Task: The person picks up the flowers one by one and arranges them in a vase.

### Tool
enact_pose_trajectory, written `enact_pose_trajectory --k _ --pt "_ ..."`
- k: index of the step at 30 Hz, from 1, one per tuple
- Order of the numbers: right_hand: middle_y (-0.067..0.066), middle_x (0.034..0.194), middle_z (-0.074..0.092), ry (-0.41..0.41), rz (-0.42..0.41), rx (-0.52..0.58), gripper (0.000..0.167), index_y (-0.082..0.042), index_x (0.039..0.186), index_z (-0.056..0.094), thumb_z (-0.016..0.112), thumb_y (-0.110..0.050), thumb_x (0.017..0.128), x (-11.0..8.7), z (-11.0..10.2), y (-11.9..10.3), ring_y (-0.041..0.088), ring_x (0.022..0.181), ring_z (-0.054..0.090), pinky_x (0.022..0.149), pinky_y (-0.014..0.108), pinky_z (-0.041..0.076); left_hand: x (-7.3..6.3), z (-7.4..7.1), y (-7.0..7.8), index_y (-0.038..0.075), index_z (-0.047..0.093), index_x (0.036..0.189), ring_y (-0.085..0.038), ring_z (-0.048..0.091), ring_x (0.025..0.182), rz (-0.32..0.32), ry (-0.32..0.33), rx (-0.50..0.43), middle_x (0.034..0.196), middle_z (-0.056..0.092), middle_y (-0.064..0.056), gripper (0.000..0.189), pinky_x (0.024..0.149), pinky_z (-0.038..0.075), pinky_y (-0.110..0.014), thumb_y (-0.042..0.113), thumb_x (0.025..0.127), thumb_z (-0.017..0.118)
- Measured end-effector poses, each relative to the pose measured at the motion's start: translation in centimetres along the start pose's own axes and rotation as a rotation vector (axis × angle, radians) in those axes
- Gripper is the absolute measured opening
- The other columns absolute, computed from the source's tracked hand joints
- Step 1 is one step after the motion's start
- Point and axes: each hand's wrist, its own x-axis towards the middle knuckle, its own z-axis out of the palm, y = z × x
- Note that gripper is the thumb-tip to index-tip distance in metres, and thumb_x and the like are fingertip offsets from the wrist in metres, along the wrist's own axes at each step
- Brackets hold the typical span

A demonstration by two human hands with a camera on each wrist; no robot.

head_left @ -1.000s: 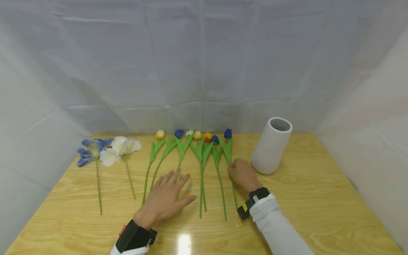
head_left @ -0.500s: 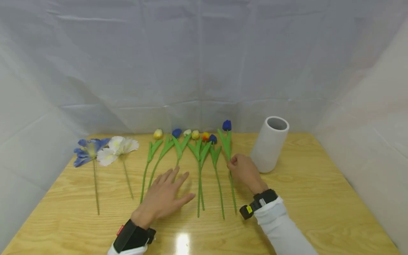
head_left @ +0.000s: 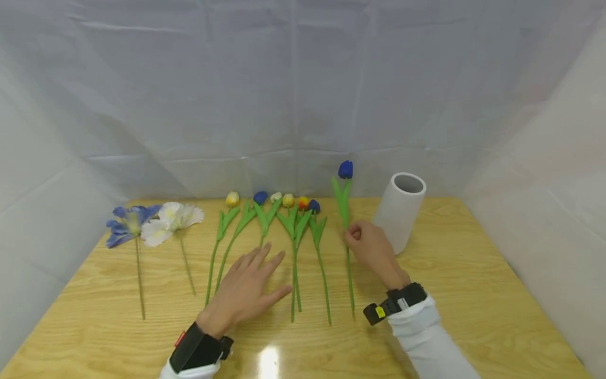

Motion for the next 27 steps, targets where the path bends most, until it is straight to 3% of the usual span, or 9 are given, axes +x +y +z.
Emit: enact_pose_trajectory --k 7,18,27 --pt "0.003 0.080 0.063 0.069 -0.044 0.040 0.021 -0.006 0.095 0.065 0.057 -0.025 0.094 -0.7 -1.2 -0.3 0.014 0.062 0.056 0.055 0.028 0.047 0.6 -0.2 0.6 0.015 0.047 0.142 -0.039 0.038 0.130 0.056 0.044 0.005 0.149 0.034 -0.019 0.070 0.103 0.033 -0.056 0.062 0.090 0.050" --pt "0.006 0.077 0.064 0.236 -0.207 0.107 0.019 -0.002 0.092 0.063 0.058 -0.020 0.095 -1.4 -4.8 -0.7 0.015 0.057 0.057 0.050 0.026 0.048 2.0 -0.6 2.4 0.015 0.045 0.144 -0.037 0.036 0.132 0.119 0.053 -0.028 0.149 0.034 -0.017 0.071 0.104 0.032 -0.057 0.062 0.090 0.050" --pt "0.005 0.077 0.063 0.317 -0.210 0.123 0.026 -0.003 0.095 0.060 0.055 -0.028 0.098 -1.8 -7.7 -0.6 0.016 0.057 0.058 0.050 0.022 0.046 3.2 -0.6 3.8 0.016 0.044 0.144 -0.036 0.041 0.129 0.195 0.064 -0.017 0.149 0.034 -0.017 0.069 0.101 0.035 -0.055 0.059 0.091 0.051"
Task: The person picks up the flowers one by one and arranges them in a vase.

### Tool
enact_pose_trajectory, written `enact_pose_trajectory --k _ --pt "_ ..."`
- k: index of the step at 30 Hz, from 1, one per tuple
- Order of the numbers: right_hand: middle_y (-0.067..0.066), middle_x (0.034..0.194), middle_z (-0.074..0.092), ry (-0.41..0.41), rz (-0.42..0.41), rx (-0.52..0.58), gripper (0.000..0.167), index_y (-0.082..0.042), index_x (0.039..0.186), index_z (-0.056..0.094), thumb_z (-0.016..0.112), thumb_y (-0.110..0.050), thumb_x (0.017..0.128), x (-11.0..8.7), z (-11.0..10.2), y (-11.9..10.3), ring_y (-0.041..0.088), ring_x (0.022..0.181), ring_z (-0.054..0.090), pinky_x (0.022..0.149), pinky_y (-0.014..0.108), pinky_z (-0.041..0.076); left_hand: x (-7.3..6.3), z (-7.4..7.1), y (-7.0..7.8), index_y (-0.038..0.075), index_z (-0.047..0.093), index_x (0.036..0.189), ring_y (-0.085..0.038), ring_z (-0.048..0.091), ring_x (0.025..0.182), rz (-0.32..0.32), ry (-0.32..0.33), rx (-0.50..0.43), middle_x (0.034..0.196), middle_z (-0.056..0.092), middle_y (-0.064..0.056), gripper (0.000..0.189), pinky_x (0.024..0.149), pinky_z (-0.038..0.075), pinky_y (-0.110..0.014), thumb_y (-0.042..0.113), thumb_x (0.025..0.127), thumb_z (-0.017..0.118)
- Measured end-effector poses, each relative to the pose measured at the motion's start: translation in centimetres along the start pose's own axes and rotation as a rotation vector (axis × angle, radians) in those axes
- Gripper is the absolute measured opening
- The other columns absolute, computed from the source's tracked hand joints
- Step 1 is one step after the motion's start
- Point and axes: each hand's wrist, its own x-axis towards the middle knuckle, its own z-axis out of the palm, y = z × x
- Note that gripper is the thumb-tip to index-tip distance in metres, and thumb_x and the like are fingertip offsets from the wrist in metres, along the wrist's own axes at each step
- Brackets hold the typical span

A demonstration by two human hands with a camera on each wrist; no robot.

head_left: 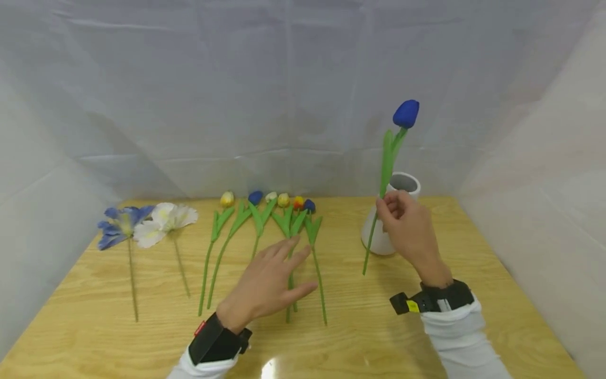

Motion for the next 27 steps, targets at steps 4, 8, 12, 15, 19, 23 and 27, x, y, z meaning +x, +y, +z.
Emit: enact_pose_trajectory --k 4,8,12,15,19,23,27 --pt "0.006 0.075 0.063 0.086 -0.025 0.009 0.024 -0.001 0.093 0.060 0.057 -0.024 0.097 0.3 -1.0 -0.1 0.013 0.055 0.058 0.047 0.020 0.045 0.7 -0.1 0.5 0.016 0.044 0.144 -0.035 0.040 0.130 0.023 0.012 -0.005 0.149 0.034 -0.016 0.069 0.101 0.036 -0.054 0.059 0.091 0.052" --pt "0.009 0.072 0.064 0.177 -0.054 0.049 0.022 0.001 0.092 0.061 0.059 -0.020 0.095 0.8 -1.9 -0.1 0.008 0.053 0.057 0.047 0.017 0.045 1.5 -0.1 1.1 0.017 0.044 0.144 -0.034 0.039 0.131 0.041 0.011 -0.001 0.148 0.036 -0.016 0.069 0.102 0.036 -0.052 0.060 0.091 0.051" --pt "0.009 0.071 0.065 0.267 -0.077 0.088 0.020 0.003 0.091 0.061 0.061 -0.017 0.094 1.2 -3.0 -0.1 0.004 0.052 0.057 0.047 0.015 0.044 2.1 0.0 1.7 0.017 0.043 0.145 -0.034 0.038 0.132 0.049 -0.017 -0.002 0.149 0.035 -0.015 0.069 0.103 0.036 -0.051 0.061 0.092 0.048" --pt "0.002 0.069 0.064 0.339 -0.082 0.102 0.019 0.002 0.090 0.061 0.062 -0.017 0.093 1.7 -3.9 -0.1 0.004 0.052 0.057 0.047 0.014 0.044 2.4 0.1 2.0 0.018 0.042 0.145 -0.034 0.038 0.132 0.054 -0.028 -0.010 0.149 0.035 -0.014 0.068 0.103 0.035 -0.051 0.060 0.092 0.048" --pt "-0.004 0.067 0.061 0.412 -0.077 0.123 0.016 -0.001 0.088 0.060 0.062 -0.017 0.093 2.2 -5.1 0.2 0.007 0.052 0.057 0.047 0.014 0.043 3.1 0.0 2.5 0.019 0.042 0.146 -0.034 0.039 0.131 0.063 -0.026 -0.007 0.149 0.035 -0.014 0.068 0.103 0.036 -0.052 0.061 0.092 0.047" --pt "-0.004 0.067 0.062 0.465 -0.067 0.136 0.011 -0.007 0.087 0.060 0.061 -0.016 0.093 2.7 -6.1 0.8 0.008 0.052 0.058 0.045 0.015 0.041 3.7 0.1 2.9 0.020 0.040 0.147 -0.032 0.038 0.132 0.066 -0.034 0.000 0.150 0.034 -0.013 0.069 0.104 0.034 -0.052 0.062 0.092 0.045" --pt "-0.006 0.067 0.062 0.525 -0.082 0.130 0.010 -0.010 0.087 0.060 0.059 -0.016 0.094 3.2 -7.1 1.1 0.005 0.052 0.057 0.045 0.016 0.040 3.9 0.3 3.2 0.021 0.040 0.147 -0.031 0.037 0.132 0.063 -0.031 -0.002 0.150 0.034 -0.013 0.069 0.104 0.034 -0.052 0.063 0.092 0.044"
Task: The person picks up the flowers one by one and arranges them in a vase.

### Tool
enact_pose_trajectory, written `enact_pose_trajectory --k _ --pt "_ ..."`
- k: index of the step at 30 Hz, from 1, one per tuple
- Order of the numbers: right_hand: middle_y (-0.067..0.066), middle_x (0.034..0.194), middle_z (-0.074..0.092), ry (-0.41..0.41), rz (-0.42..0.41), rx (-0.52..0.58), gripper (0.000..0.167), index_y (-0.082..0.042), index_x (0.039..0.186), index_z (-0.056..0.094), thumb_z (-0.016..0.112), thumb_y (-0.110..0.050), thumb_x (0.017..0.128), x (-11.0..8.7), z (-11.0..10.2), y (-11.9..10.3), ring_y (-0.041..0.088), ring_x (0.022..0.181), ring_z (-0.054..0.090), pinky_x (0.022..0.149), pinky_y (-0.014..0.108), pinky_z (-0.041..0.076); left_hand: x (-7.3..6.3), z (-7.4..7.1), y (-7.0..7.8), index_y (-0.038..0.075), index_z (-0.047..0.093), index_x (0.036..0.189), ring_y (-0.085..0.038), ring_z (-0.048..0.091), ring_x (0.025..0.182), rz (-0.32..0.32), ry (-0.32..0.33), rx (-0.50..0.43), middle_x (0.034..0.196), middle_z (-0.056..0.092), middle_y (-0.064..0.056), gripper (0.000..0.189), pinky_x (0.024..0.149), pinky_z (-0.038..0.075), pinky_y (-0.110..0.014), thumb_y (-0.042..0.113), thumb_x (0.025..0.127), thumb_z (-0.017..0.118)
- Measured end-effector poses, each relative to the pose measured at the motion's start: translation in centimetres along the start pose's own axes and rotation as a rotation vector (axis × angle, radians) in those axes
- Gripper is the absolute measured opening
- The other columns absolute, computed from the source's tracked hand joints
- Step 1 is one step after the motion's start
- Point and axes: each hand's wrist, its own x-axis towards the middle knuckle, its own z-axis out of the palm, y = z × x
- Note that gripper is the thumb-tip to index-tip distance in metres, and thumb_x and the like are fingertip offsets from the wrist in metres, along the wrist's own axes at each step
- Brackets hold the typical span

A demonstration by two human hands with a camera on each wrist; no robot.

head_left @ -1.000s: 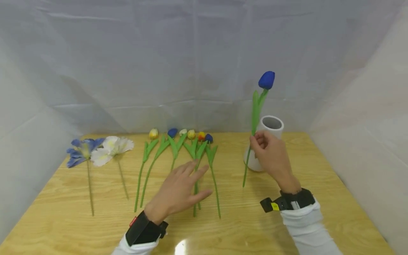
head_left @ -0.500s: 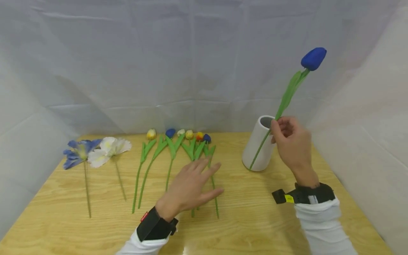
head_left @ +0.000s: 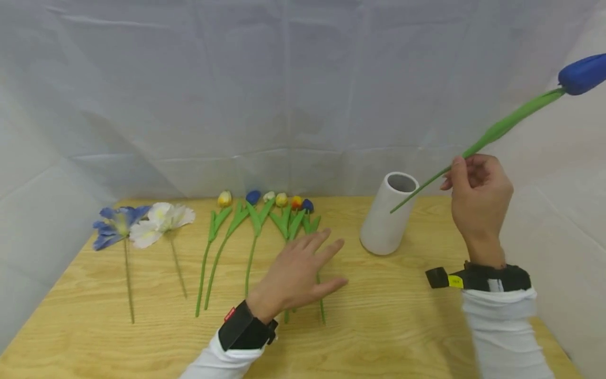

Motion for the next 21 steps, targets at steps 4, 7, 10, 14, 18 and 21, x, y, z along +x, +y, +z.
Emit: enact_pose_trajectory --k 4,7,10,14,18,21 --pt "-0.006 0.067 0.061 0.066 -0.013 0.020 0.009 -0.008 0.089 0.061 0.058 -0.015 0.094 1.0 -0.5 0.2 0.005 0.052 0.057 0.047 0.015 0.041 0.3 0.2 0.1 0.021 0.042 0.146 -0.031 0.039 0.131 0.008 0.013 -0.005 0.149 0.036 -0.012 0.068 0.103 0.036 -0.051 0.062 0.092 0.046" --pt "-0.004 0.067 0.061 0.128 0.001 0.076 0.008 -0.005 0.088 0.062 0.058 -0.011 0.094 1.6 -0.7 0.0 0.005 0.051 0.057 0.048 0.014 0.043 0.6 0.3 0.2 0.021 0.042 0.146 -0.030 0.039 0.131 0.012 0.013 -0.007 0.149 0.036 -0.012 0.068 0.103 0.036 -0.050 0.062 0.091 0.047" --pt "-0.001 0.068 0.061 0.175 -0.014 0.141 0.008 -0.003 0.088 0.062 0.058 -0.007 0.093 1.9 -0.7 -0.4 0.005 0.051 0.056 0.050 0.014 0.044 0.6 0.5 0.3 0.021 0.042 0.145 -0.031 0.039 0.131 0.011 0.009 -0.004 0.150 0.035 -0.012 0.068 0.104 0.035 -0.050 0.062 0.092 0.046" --pt "0.001 0.071 0.060 0.199 -0.053 0.186 0.007 -0.004 0.088 0.061 0.058 -0.006 0.094 2.2 -0.5 -0.5 0.006 0.053 0.057 0.052 0.013 0.045 0.3 0.8 0.2 0.022 0.042 0.145 -0.031 0.038 0.132 -0.002 -0.005 -0.007 0.150 0.035 -0.012 0.067 0.104 0.035 -0.051 0.062 0.092 0.045" --pt "0.000 0.072 0.061 0.185 -0.035 0.126 0.008 -0.004 0.091 0.062 0.058 -0.010 0.095 2.6 -0.2 0.5 0.006 0.056 0.058 0.052 0.015 0.044 0.1 1.1 0.2 0.023 0.042 0.145 -0.030 0.038 0.132 -0.017 -0.020 -0.022 0.151 0.034 -0.011 0.066 0.103 0.035 -0.052 0.062 0.092 0.045" --pt "-0.006 0.073 0.062 0.152 -0.004 0.026 0.012 -0.005 0.095 0.062 0.056 -0.015 0.096 2.6 0.0 1.6 0.004 0.057 0.058 0.052 0.016 0.042 0.2 1.3 0.1 0.022 0.042 0.146 -0.030 0.038 0.132 -0.019 -0.025 -0.023 0.151 0.034 -0.011 0.066 0.103 0.035 -0.052 0.062 0.092 0.045"
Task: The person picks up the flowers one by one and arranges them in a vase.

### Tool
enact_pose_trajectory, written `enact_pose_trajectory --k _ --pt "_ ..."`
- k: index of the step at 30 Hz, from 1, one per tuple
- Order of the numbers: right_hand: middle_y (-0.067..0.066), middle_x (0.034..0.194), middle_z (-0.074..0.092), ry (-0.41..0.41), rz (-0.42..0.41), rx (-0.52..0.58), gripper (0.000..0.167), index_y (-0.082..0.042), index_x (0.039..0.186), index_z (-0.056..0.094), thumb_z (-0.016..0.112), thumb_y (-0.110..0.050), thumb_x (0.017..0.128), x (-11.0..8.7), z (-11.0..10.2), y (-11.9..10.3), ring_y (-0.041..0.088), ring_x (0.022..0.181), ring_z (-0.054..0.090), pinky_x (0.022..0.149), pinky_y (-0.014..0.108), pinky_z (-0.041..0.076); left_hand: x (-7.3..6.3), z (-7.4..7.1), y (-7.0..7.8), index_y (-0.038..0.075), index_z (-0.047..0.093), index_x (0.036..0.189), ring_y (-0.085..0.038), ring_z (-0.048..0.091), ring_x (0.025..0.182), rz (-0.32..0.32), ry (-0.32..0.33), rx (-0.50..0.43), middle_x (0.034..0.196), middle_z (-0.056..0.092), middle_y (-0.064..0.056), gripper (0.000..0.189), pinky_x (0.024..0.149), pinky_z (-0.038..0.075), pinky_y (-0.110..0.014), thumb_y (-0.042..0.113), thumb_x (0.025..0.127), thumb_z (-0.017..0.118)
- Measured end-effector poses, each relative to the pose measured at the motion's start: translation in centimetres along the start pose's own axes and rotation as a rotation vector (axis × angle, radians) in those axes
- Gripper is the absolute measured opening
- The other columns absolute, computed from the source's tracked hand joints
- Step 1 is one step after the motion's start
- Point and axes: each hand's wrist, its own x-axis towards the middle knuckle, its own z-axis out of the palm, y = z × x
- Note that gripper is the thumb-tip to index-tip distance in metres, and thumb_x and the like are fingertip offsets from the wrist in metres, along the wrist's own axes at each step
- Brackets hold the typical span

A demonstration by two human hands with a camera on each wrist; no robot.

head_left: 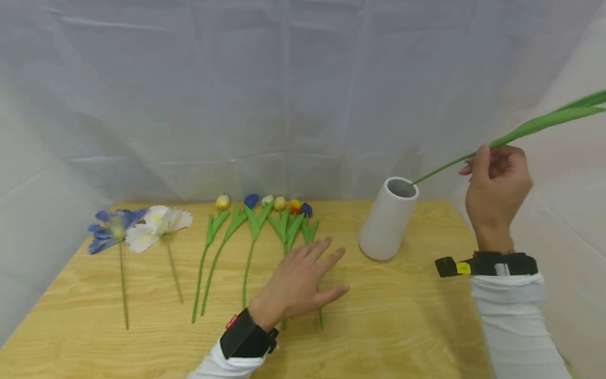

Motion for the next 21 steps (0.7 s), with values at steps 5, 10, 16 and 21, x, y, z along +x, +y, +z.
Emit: enact_pose_trajectory --k 5,10,16,21 --pt "-0.014 0.071 0.061 -0.076 -0.009 -0.136 0.017 -0.008 0.097 0.062 0.054 -0.022 0.096 -0.9 0.2 1.4 0.001 0.058 0.058 0.047 0.016 0.037 0.0 0.4 0.0 0.022 0.041 0.146 -0.030 0.038 0.132 0.001 -0.012 -0.004 0.151 0.034 -0.011 0.067 0.104 0.035 -0.050 0.063 0.093 0.044" --pt "-0.012 0.072 0.061 -0.150 -0.010 -0.171 0.026 -0.001 0.098 0.061 0.054 -0.027 0.097 -1.8 0.9 2.0 0.001 0.058 0.058 0.046 0.018 0.035 -0.1 0.8 -0.2 0.022 0.042 0.146 -0.031 0.038 0.132 -0.003 -0.022 0.003 0.150 0.035 -0.012 0.067 0.104 0.035 -0.050 0.063 0.093 0.043" --pt "-0.005 0.075 0.064 -0.242 0.019 -0.233 0.030 0.000 0.097 0.061 0.054 -0.029 0.096 -2.6 1.4 2.5 0.000 0.057 0.057 0.048 0.015 0.038 -0.3 0.9 -0.5 0.020 0.044 0.145 -0.031 0.039 0.131 -0.005 -0.032 0.034 0.149 0.036 -0.013 0.067 0.105 0.035 -0.049 0.063 0.093 0.043" --pt "0.008 0.079 0.068 -0.287 0.033 -0.298 0.030 0.000 0.096 0.064 0.055 -0.028 0.095 -3.2 1.6 2.8 -0.006 0.054 0.052 0.048 0.013 0.038 -0.5 0.9 -0.5 0.020 0.043 0.145 -0.032 0.039 0.131 -0.008 -0.049 0.036 0.149 0.035 -0.013 0.067 0.104 0.034 -0.050 0.063 0.093 0.042"
